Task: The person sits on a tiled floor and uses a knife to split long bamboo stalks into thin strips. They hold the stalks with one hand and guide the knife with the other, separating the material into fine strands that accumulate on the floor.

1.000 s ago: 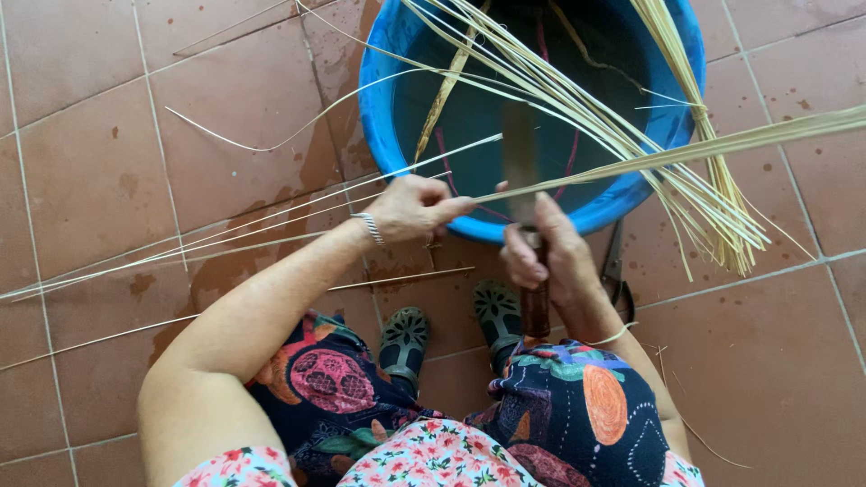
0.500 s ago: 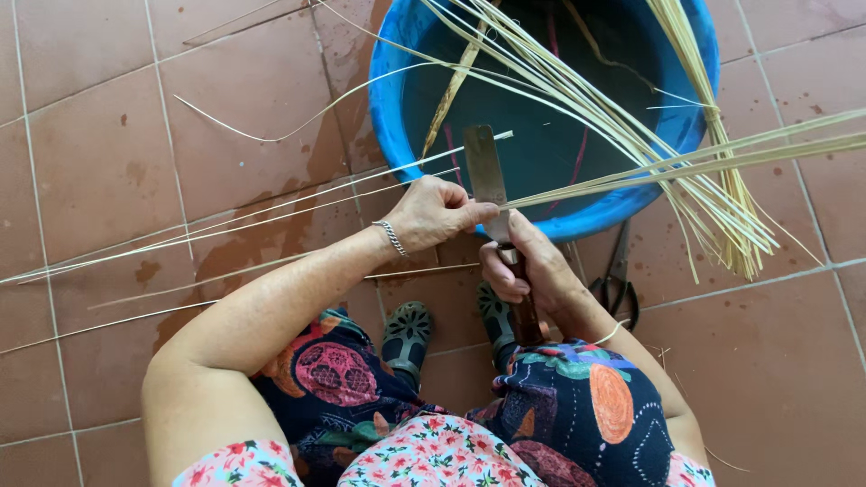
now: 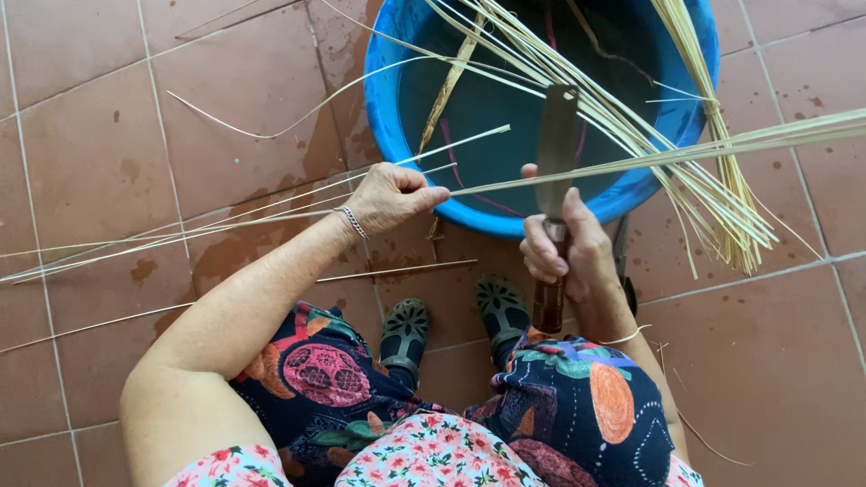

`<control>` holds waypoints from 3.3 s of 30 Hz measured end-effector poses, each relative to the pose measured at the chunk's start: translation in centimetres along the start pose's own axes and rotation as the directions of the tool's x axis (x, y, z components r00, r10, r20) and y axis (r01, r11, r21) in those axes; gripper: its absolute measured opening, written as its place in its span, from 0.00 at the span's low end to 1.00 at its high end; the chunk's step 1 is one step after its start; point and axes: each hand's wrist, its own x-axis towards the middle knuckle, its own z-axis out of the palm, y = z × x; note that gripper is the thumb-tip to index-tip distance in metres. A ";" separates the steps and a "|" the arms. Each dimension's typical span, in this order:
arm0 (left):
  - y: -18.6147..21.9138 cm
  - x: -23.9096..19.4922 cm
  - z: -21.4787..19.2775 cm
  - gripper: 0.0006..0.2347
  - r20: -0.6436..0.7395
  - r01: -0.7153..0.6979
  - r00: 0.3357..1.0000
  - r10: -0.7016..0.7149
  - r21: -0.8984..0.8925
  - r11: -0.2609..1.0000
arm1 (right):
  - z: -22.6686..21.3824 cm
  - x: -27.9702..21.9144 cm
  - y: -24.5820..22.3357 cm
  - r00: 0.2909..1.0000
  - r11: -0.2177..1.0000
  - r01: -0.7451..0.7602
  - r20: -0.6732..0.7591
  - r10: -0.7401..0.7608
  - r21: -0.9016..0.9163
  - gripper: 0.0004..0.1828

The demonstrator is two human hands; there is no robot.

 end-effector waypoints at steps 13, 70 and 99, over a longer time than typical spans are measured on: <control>3.4 0.5 3.6 0.19 -0.030 0.064 0.997 -0.065 -0.059 0.996 | -0.2 1.6 3.7 0.964 0.965 -0.261 0.049 0.263 -0.033 0.24; -10.4 -10.7 -6.0 0.10 -0.451 -0.247 0.884 -0.123 -0.675 0.695 | -1.2 3.6 5.2 0.950 0.944 -0.287 -0.172 0.259 -0.162 0.25; -6.6 -17.0 -11.2 0.09 -0.567 -0.390 0.809 -0.153 -0.715 0.580 | -7.8 -0.1 0.0 0.990 0.999 0.032 -0.139 -0.037 -0.036 0.28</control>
